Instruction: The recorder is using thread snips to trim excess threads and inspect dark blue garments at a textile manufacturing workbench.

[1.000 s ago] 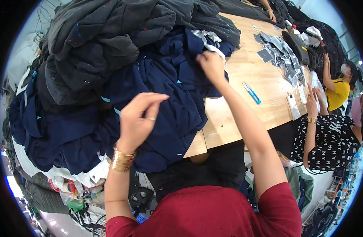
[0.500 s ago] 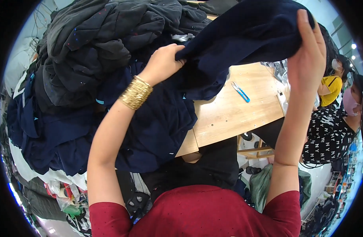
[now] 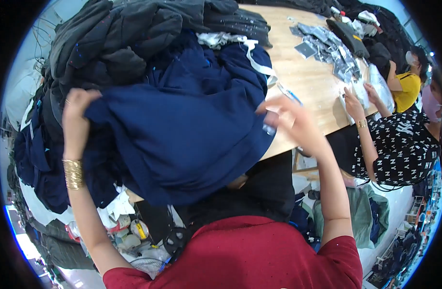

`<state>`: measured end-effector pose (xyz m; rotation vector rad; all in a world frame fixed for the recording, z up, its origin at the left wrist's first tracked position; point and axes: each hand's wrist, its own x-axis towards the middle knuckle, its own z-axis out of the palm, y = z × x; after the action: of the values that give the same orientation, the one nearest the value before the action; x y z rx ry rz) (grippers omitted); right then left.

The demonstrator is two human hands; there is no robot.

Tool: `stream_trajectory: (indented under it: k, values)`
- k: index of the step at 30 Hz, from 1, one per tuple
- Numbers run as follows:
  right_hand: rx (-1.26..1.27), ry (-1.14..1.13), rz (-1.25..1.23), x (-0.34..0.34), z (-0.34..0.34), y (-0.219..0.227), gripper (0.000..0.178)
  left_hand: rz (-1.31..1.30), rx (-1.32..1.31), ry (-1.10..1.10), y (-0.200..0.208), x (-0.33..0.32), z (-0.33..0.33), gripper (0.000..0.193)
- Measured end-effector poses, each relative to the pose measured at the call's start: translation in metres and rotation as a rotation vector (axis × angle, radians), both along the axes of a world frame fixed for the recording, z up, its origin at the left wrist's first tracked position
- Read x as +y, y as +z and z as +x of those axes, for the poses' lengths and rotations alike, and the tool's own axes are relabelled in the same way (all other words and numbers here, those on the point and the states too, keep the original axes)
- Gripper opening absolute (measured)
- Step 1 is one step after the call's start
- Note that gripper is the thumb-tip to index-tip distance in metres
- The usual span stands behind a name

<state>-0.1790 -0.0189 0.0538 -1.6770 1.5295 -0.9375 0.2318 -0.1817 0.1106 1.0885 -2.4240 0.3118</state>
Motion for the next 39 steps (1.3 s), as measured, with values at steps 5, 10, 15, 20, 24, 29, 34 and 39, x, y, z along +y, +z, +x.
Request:
stream_trajectory:
  k: [5, 10, 15, 20, 24, 29, 34, 39]
  values:
    - [0.697, -0.56, -0.263, -0.05, -0.11, -0.186, 0.042, 0.419, -0.436, 0.248, -0.107, 0.049, 0.054, 0.059]
    - [0.936, -0.469, -0.212, -0.064, -0.108, -0.209, 0.026, 0.535, -0.343, 0.358, -0.125, 0.067, 0.049, 0.058]
    - [0.724, -0.592, -0.089, -0.049, -0.136, -0.202, 0.02, 0.253, -0.063, 0.311, -0.111, 0.086, -0.007, 0.04]
    - [-0.548, -0.577, 0.038, 0.002, -0.091, -0.161, 0.023, 0.645, 0.454, -0.041, -0.111, 0.121, -0.129, 0.02]
    - [-0.871, -0.525, 0.141, 0.023, -0.051, -0.151, 0.036, 0.614, 0.228, -0.529, -0.173, 0.103, -0.216, 0.03]
    - [-0.301, -0.522, 0.234, 0.058, -0.009, -0.177, 0.031, 0.589, 0.007, -0.626, -0.224, 0.082, -0.265, 0.031]
    - [-0.365, -0.478, 0.237, 0.077, -0.006, -0.188, 0.017, 1.129, 0.108, -0.658, -0.206, 0.073, -0.268, 0.018]
    - [-0.819, -0.462, 0.489, 0.07, 0.0, -0.113, 0.019, 1.619, 0.399, -0.651, -0.152, 0.082, -0.234, 0.029]
